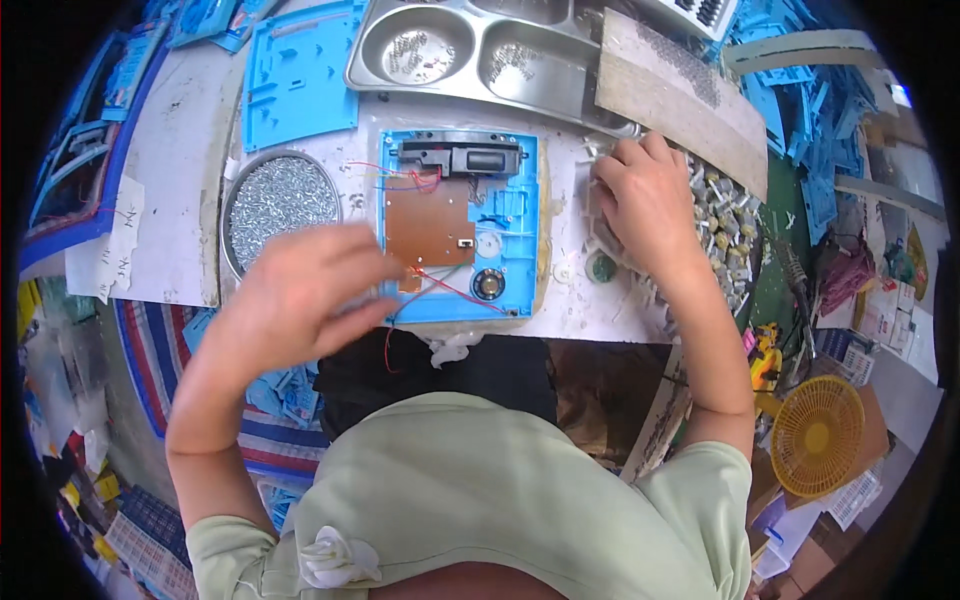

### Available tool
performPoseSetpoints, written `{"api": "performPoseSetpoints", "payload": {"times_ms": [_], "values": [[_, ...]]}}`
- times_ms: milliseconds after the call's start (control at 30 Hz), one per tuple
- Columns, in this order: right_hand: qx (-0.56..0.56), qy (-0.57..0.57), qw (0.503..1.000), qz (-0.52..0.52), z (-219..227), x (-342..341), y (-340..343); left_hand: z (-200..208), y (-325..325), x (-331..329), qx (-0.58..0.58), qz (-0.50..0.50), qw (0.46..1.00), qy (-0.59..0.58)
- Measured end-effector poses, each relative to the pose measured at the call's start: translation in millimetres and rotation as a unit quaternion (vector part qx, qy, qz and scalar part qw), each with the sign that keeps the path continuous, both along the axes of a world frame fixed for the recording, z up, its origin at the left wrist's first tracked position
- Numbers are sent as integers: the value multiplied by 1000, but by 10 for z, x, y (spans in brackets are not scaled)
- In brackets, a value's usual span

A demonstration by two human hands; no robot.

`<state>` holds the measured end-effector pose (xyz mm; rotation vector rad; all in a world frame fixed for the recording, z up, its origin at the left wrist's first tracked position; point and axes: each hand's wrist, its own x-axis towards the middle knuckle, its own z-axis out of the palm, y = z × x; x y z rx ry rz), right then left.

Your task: Soldering components and using an electric screwdriver to assemble a blue plastic electronic device on a workbench.

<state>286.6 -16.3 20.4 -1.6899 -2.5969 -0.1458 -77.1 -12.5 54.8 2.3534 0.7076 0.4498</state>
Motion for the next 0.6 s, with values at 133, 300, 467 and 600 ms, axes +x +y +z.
{"api": "performPoseSetpoints", "payload": {"times_ms": [133, 300, 467, 600], "values": [[12, 74, 997, 8, 290, -15, 15, -42, 770, 525, 157, 22, 987, -27], [5, 160, 979, -126, 540, 22, -211, -457, 1676, 1569, 265, -32, 933, 240], [-46, 379, 904, -191, 544, 128, -507, -626, 1841, 1770, 286, -32, 952, 105], [-106, 543, 802, -226, 483, 165, -761, -245, 1575, 1434, 169, 101, 979, -58]]}}
